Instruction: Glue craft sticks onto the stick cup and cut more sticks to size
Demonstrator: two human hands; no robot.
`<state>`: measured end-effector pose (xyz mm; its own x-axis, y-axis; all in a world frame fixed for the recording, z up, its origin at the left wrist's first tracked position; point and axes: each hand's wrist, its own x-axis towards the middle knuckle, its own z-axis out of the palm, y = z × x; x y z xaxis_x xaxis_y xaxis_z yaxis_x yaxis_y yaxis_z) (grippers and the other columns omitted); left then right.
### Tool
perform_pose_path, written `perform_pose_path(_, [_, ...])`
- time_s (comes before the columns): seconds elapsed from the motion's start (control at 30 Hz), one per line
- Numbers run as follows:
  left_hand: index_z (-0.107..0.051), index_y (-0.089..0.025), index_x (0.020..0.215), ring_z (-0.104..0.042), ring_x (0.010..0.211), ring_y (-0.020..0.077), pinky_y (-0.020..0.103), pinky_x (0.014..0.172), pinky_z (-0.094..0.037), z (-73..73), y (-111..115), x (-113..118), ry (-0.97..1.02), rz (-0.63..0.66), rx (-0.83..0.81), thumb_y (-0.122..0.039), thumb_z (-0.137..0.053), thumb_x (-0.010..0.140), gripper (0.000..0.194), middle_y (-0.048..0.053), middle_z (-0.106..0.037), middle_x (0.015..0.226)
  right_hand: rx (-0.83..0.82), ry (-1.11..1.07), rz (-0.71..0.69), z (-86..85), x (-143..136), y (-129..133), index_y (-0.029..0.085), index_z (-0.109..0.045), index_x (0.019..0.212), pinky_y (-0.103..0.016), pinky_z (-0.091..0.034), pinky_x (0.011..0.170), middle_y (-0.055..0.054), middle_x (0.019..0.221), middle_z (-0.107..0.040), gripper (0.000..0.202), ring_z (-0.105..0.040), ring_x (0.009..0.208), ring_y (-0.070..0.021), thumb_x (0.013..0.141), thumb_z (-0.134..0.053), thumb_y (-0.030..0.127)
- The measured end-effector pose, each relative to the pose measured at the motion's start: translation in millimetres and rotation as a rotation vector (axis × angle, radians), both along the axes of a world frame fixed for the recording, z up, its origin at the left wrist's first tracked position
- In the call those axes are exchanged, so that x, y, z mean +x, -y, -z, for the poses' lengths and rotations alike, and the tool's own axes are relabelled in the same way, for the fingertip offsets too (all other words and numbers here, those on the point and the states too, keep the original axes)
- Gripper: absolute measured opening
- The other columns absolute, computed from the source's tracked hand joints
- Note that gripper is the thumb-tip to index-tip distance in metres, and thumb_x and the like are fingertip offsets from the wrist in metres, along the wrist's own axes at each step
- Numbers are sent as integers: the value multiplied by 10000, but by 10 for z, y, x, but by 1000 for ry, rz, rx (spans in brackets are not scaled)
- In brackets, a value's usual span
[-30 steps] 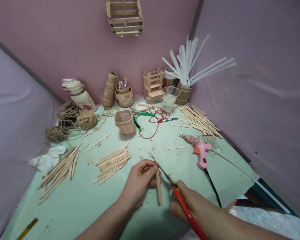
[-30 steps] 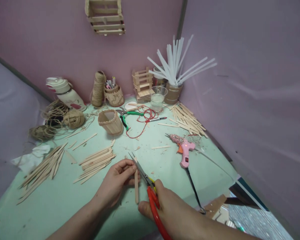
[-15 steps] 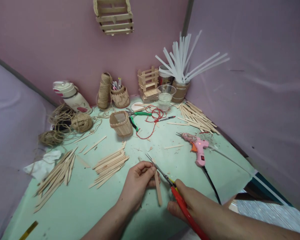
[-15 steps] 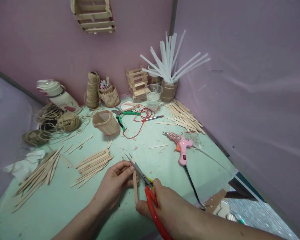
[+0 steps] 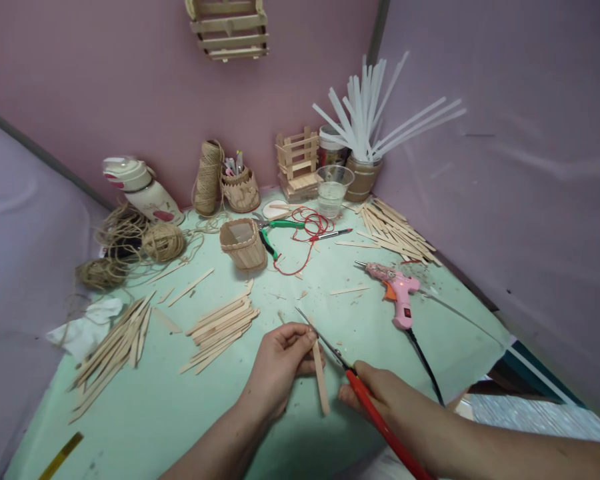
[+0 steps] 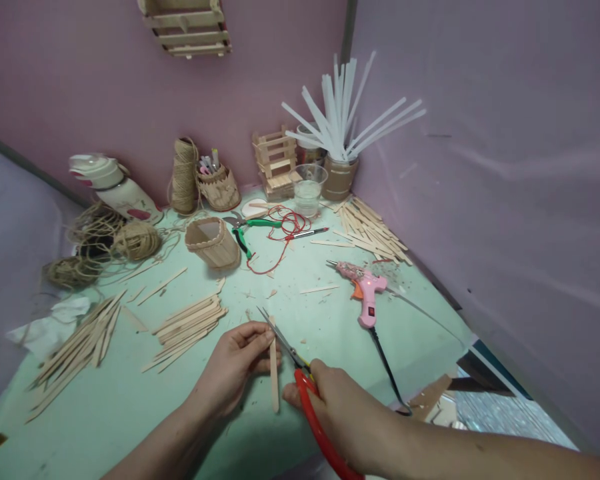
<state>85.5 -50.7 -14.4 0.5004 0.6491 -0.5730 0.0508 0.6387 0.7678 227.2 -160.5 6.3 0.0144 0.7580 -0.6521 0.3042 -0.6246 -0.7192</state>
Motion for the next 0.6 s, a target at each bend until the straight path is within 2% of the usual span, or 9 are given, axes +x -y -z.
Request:
perform_pose_path(0.1, [-633, -120, 744, -585, 569, 105, 228, 564, -517, 7, 15, 5, 9, 8, -20, -385, -766, 671, 305, 23, -612, 637, -23, 27, -20, 32, 5, 0, 204, -428, 714, -277, -318, 555, 28, 625, -494, 322, -414, 570, -130, 848, -496, 490])
perform_pose_path(0.27, [-618, -119, 745, -582, 568, 97, 217, 563, -513, 16, 20, 19, 12, 18, -45, -376, -760, 683, 300, 22, -615, 643, -64, 63, -22, -19, 1, -38, 198, -435, 696, -274, -318, 560, 37, 608, -457, 305, -399, 585, -128, 835, -536, 451])
perform_pose_path(0.6, [-602, -115, 714, -583, 543, 95, 206, 542, -509, -16, 0, -4, 27, 69, -93, -360, -761, 682, 294, 24, -614, 626, -5, 38, 29, -30, 24, -50, 207, -511, 702, -255, -351, 544, 19, 615, -534, 315, -466, 583, -143, 801, -557, 503])
